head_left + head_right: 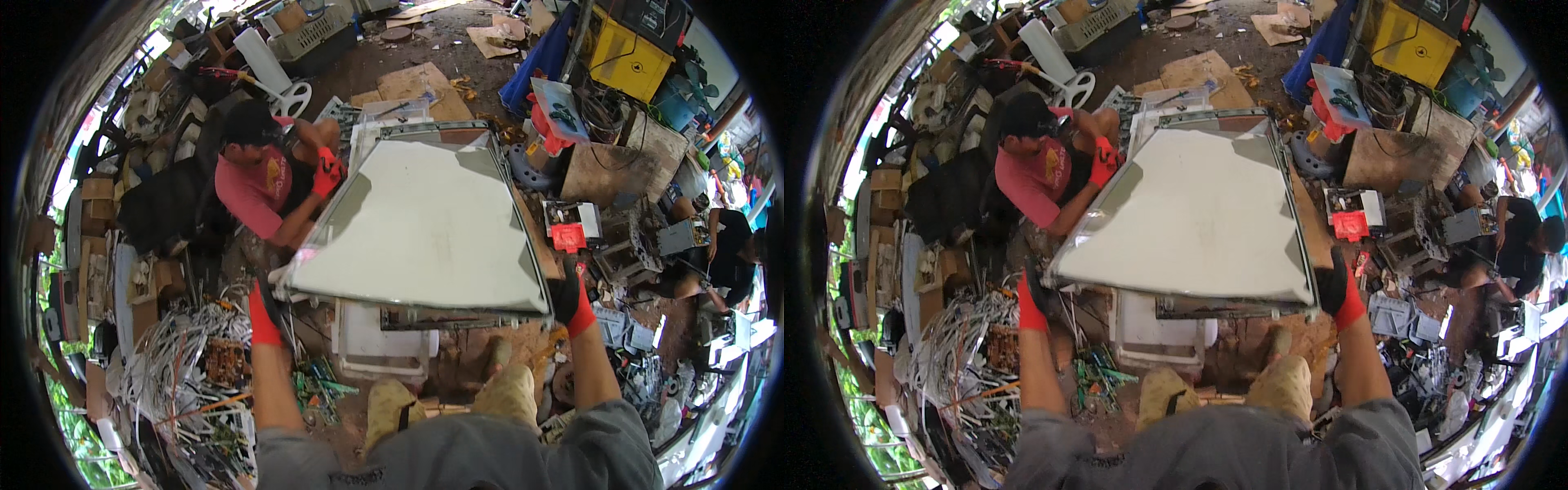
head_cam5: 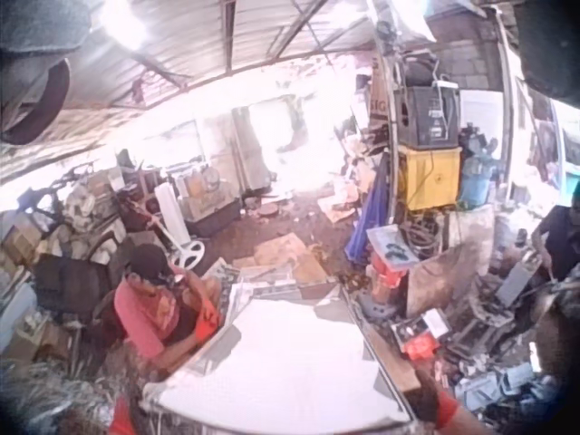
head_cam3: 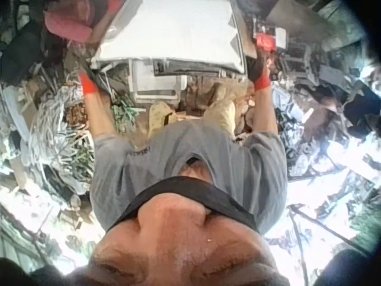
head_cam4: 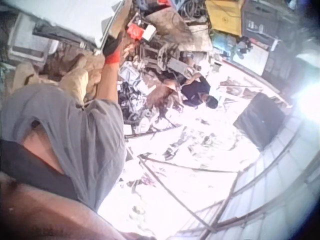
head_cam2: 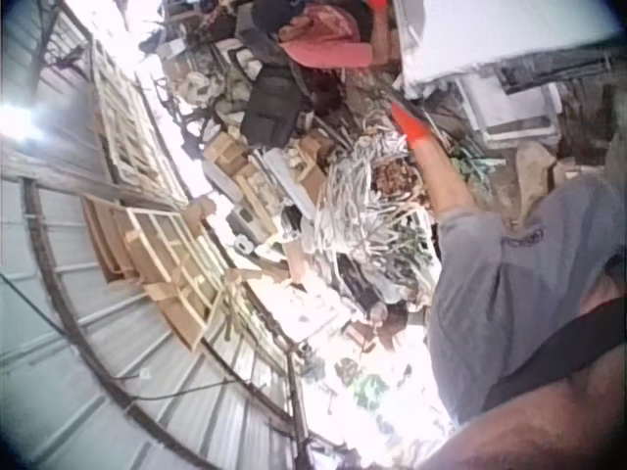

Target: The person removes a small orange component from a TV screen, then uses a screwdriver to remove screws from the screen's frame. They lift the screen to separate it from the frame and place it aside.

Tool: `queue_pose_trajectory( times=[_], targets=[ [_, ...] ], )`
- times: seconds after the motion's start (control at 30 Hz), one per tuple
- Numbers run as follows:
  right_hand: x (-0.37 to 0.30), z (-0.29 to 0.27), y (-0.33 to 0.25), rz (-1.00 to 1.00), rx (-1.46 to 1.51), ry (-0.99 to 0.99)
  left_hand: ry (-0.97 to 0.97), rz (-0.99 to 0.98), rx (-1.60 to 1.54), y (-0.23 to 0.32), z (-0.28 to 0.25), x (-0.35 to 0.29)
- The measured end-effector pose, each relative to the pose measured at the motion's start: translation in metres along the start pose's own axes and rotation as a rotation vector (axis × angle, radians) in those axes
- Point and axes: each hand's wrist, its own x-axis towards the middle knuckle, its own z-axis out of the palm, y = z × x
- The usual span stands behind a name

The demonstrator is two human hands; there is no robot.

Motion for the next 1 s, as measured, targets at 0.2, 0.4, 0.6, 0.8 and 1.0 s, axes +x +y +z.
queue_pose_trajectory(
  times=[0.2, 0.4, 0.6, 0.8, 1.0],
  targets=[
    [0.006, 0.014, -0.089, -0.044, 0.037, -0.064, -0.105, 0.098, 0.093, 0.118, 0.088, 0.019],
    [0.017, 0.051, -0.156, 0.012, 0.188, -0.079, -0.149, 0.014, 0.134, 0.209, 0.127, 0.025],
    [0.049, 0.039, -0.215, -0.147, 0.508, -0.323, -0.381, 0.02, 0.081, 0.27, 0.205, 0.025],
    [0.048, 0.091, -0.245, -0.241, 0.447, -0.531, -0.663, 0.046, 0.263, 0.312, 0.209, 0.092],
    [0.02, 0.111, -0.267, -0.164, 0.543, -0.514, -0.653, 0.203, 0.418, 0.347, 0.232, 0.136]
  ],
)
